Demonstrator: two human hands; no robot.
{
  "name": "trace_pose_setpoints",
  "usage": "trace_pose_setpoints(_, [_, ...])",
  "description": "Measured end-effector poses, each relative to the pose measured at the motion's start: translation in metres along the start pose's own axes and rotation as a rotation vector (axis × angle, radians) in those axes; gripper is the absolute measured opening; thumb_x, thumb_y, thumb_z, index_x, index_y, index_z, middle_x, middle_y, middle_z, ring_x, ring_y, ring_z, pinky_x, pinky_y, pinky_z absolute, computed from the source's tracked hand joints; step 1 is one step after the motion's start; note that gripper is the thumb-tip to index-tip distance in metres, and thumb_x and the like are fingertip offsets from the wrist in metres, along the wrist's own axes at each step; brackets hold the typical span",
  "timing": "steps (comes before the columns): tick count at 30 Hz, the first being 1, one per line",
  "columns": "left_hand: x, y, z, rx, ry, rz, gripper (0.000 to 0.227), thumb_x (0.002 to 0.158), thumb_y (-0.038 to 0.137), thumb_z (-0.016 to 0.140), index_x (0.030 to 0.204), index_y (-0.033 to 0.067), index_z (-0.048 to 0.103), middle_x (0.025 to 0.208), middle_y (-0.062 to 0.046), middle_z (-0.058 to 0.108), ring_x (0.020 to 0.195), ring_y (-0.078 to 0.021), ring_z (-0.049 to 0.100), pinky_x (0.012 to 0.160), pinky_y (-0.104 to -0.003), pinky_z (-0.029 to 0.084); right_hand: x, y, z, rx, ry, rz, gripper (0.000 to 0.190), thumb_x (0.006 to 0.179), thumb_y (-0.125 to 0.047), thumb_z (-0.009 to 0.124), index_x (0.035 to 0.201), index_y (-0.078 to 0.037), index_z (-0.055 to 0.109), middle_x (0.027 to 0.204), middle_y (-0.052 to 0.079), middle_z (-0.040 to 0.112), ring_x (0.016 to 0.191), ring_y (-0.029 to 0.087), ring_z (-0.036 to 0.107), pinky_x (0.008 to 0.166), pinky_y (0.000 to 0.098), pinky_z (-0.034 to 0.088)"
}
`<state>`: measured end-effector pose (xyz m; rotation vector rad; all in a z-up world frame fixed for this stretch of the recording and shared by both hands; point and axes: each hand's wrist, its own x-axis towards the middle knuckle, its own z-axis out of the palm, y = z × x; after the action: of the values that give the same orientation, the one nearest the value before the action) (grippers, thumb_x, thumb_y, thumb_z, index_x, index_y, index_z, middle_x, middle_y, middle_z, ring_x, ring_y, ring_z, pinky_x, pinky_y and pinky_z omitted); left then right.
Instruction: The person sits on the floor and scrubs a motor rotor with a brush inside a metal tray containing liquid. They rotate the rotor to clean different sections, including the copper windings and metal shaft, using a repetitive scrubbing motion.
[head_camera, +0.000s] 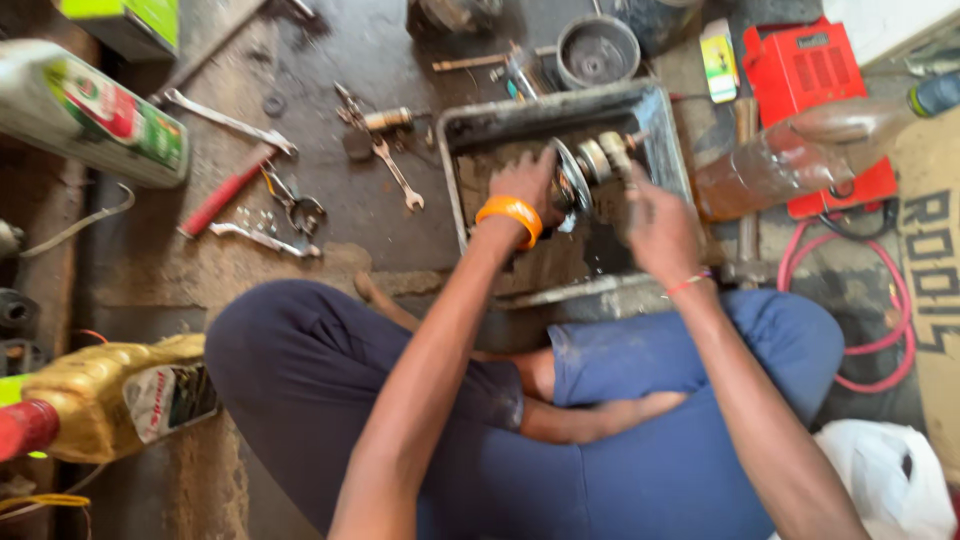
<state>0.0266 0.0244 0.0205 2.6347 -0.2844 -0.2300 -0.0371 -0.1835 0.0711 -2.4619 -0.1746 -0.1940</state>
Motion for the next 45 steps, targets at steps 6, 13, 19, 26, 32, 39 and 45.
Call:
trace_pose_setpoints(6, [0.001, 0.001, -0.010, -0.052, -0.108, -0.035, 0.113, 0.061, 0.041, 0.094, 0.152, 0.0109, 0.033, 0.139, -0.024, 0.055, 0.120, -0.0444, 0.060, 0.100, -0.050, 0.051, -0.006, 0.006, -0.011, 0.006, 0.014, 0.050, 0.035, 0.104, -0.010, 0.056, 0.137, -0.005, 0.065, 0.108, 0.032, 0.066, 0.102, 0.047, 0.066, 0.083, 0.0439, 0.053])
trace_pose_setpoints(13, [0.021, -0.017, -0.011, -0.085, -0.095, 0.016, 0.105, 0.061, 0.045, 0.095, 0.146, 0.0098, 0.043, 0.136, -0.024, 0.060, 0.128, -0.0463, 0.055, 0.107, -0.050, 0.047, 0.004, -0.009, -0.008, 0.080, 0.034, -0.087, 0.038, 0.101, -0.008, 0.057, 0.137, 0.000, 0.064, 0.118, 0.030, 0.066, 0.113, 0.046, 0.063, 0.088, 0.0441, 0.053])
trace_pose_setpoints(19, [0.030, -0.021, -0.008, -0.088, -0.093, -0.017, 0.114, 0.056, 0.042, 0.096, 0.150, 0.0149, 0.038, 0.141, -0.022, 0.053, 0.135, -0.0465, 0.043, 0.107, -0.054, 0.043, 0.016, -0.003, -0.008, 0.088, 0.038, -0.232, 0.041, 0.097, -0.002, 0.052, 0.135, 0.005, 0.065, 0.118, 0.031, 0.066, 0.111, 0.047, 0.065, 0.090, 0.0461, 0.052])
trace_pose_setpoints(26, [0.028, -0.013, -0.021, -0.096, -0.077, -0.016, 0.119, 0.055, 0.042, 0.098, 0.153, 0.0150, 0.036, 0.146, -0.023, 0.044, 0.137, -0.0446, 0.039, 0.108, -0.056, 0.041, 0.026, 0.029, -0.001, -0.016, 0.066, -0.231, 0.019, 0.100, -0.005, 0.054, 0.103, 0.003, 0.071, 0.099, 0.026, 0.071, 0.097, 0.046, 0.069, 0.082, 0.0470, 0.054])
trace_pose_setpoints(32, [0.021, -0.010, -0.024, -0.072, -0.087, -0.022, 0.114, 0.057, 0.043, 0.096, 0.151, 0.0146, 0.039, 0.142, -0.022, 0.048, 0.136, -0.0434, 0.042, 0.107, -0.056, 0.042, 0.027, 0.027, 0.003, -0.041, 0.066, -0.209, 0.021, 0.102, -0.007, 0.055, 0.112, 0.002, 0.071, 0.097, 0.028, 0.070, 0.093, 0.046, 0.069, 0.077, 0.0485, 0.053])
trace_pose_setpoints(39, [0.021, -0.019, -0.005, -0.135, 0.017, 0.059, 0.119, 0.051, 0.041, 0.099, 0.150, 0.0131, 0.039, 0.140, -0.029, 0.044, 0.130, -0.0512, 0.041, 0.103, -0.056, 0.042, 0.016, 0.004, -0.006, -0.046, 0.081, -0.231, 0.027, 0.104, -0.007, 0.056, 0.127, 0.000, 0.069, 0.108, 0.029, 0.069, 0.101, 0.047, 0.068, 0.083, 0.0470, 0.055])
trace_pose_setpoints(45, [0.031, -0.025, -0.002, -0.151, -0.013, 0.088, 0.118, 0.049, 0.042, 0.105, 0.145, 0.0119, 0.043, 0.149, -0.033, 0.037, 0.132, -0.0530, 0.035, 0.107, -0.054, 0.037, 0.014, -0.013, -0.011, 0.000, 0.040, -0.170, 0.036, 0.101, -0.004, 0.055, 0.135, 0.001, 0.066, 0.108, 0.028, 0.069, 0.100, 0.047, 0.068, 0.082, 0.0468, 0.054])
